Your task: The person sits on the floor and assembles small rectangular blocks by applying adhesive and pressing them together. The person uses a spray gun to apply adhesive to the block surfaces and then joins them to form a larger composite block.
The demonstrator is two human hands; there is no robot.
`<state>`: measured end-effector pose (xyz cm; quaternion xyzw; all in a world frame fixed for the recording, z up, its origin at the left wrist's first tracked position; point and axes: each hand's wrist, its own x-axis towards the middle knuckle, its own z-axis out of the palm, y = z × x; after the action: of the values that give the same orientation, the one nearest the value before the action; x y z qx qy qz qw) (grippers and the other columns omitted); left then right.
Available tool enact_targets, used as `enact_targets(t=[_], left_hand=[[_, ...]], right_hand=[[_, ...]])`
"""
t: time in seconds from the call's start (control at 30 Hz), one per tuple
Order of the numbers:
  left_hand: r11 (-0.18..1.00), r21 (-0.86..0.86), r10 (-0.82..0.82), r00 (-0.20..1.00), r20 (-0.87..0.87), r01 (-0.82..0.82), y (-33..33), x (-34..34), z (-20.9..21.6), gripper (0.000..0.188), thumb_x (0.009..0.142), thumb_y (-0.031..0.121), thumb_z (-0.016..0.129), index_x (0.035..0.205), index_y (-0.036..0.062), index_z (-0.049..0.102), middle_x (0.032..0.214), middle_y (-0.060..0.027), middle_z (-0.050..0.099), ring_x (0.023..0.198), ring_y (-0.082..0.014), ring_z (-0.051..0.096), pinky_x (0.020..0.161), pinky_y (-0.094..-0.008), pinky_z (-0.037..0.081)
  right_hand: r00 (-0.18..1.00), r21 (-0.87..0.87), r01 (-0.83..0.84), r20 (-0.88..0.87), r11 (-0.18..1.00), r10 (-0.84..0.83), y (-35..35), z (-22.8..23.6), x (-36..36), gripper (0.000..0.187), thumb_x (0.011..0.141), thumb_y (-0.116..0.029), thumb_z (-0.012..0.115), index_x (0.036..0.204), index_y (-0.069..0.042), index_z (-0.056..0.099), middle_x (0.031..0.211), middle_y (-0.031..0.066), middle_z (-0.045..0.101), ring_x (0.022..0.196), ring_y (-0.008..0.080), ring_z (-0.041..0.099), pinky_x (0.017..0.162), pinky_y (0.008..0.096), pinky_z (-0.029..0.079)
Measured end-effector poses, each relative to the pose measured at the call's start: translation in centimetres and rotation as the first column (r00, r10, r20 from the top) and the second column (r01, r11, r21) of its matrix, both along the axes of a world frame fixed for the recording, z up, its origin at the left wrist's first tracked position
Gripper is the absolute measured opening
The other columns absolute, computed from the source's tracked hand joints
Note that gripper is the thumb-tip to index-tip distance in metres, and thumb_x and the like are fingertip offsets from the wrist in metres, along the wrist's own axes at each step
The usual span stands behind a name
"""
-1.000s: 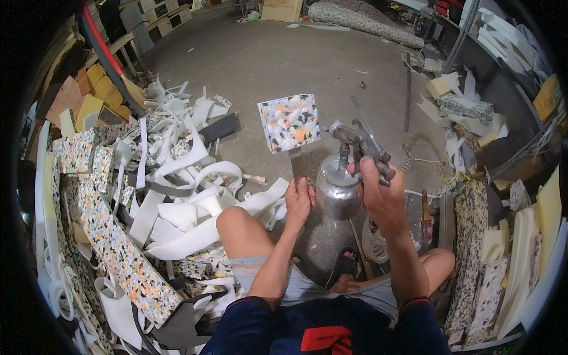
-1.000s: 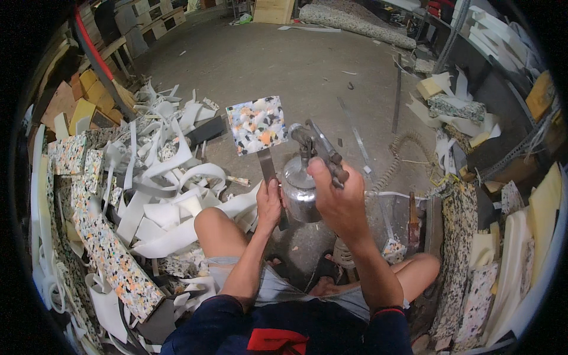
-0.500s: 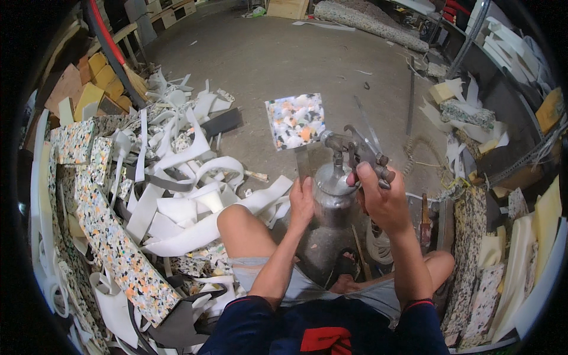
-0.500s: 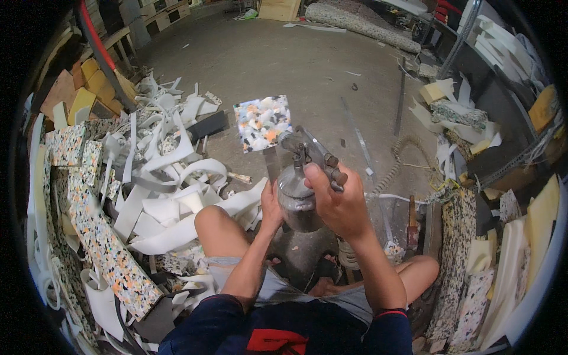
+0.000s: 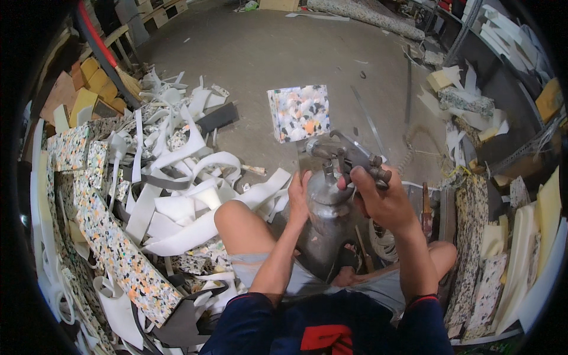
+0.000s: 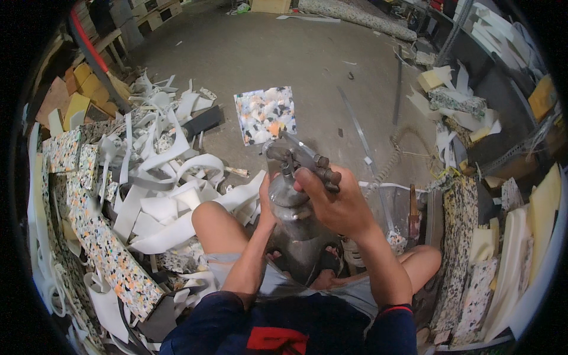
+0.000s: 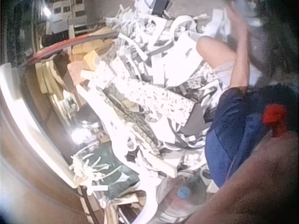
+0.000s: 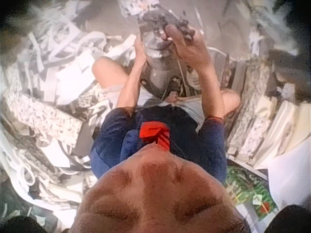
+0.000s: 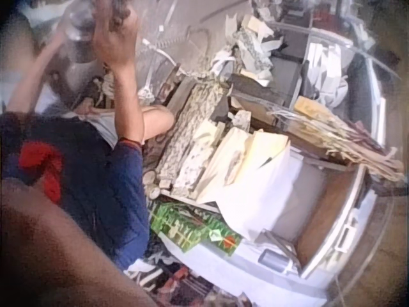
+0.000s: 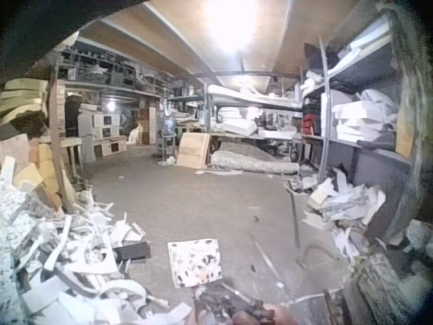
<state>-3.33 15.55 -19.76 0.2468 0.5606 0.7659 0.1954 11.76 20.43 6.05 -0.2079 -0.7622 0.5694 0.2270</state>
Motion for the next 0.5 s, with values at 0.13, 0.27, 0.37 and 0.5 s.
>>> enact_targets(t=[0.13, 0.27, 0.37, 0.5], left_hand=[[0.990, -0.122, 0.060, 0.998, -0.035, -0.064, -0.2, 0.2, 1.8, 0.031, 0.104, 0.029, 0.054, 0.104, -0.0010, 0.061, 0.085, -0.0106, 0.066, 0.080, -0.0203, 0.061, 0.077, -0.0347, 0.049], [0.990, -0.131, 0.038, 0.998, -0.054, -0.045, -0.8, 0.9, 4.3, 0.029, 0.106, 0.032, 0.052, 0.099, 0.0034, 0.056, 0.072, -0.0043, 0.058, 0.060, -0.0134, 0.054, 0.057, -0.0295, 0.046], [0.994, -0.106, -0.025, 0.990, 0.140, 0.040, -1.0, 1.1, 4.2, 0.028, 0.107, 0.032, 0.049, 0.100, 0.0053, 0.053, 0.068, -0.0018, 0.054, 0.052, -0.0098, 0.050, 0.047, -0.0257, 0.042], [0.995, -0.069, -0.065, 0.985, 0.162, 0.077, -0.8, 1.3, 3.9, 0.028, 0.107, 0.032, 0.048, 0.103, 0.0050, 0.053, 0.068, -0.0017, 0.053, 0.051, -0.0094, 0.050, 0.044, -0.0250, 0.042]], right_hand=[[0.998, -0.097, 0.055, 0.004, 0.994, -0.055, 0.6, -1.3, 0.8, 0.038, 0.102, -0.034, 0.061, 0.083, -0.002, 0.065, 0.066, -0.0018, 0.058, 0.060, 0.0051, 0.050, 0.053, 0.0241, 0.039], [0.987, -0.113, 0.154, 0.071, 0.982, -0.146, 1.2, -1.8, 1.9, 0.032, 0.105, -0.032, 0.053, 0.105, -0.003, 0.067, 0.080, 0.0014, 0.066, 0.052, 0.0056, 0.052, 0.045, 0.0225, 0.038], [0.971, -0.096, 0.223, 0.105, 0.970, -0.213, 1.5, -1.9, 2.5, 0.031, 0.106, -0.030, 0.052, 0.106, -0.003, 0.068, 0.080, 0.0011, 0.066, 0.051, 0.0056, 0.051, 0.046, 0.0227, 0.039], [0.949, -0.070, 0.304, 0.110, 0.950, -0.296, 2.5, -3.1, 3.5, 0.032, 0.105, -0.031, 0.053, 0.104, -0.003, 0.068, 0.081, 0.0005, 0.066, 0.051, 0.0052, 0.049, 0.045, 0.0227, 0.038]])
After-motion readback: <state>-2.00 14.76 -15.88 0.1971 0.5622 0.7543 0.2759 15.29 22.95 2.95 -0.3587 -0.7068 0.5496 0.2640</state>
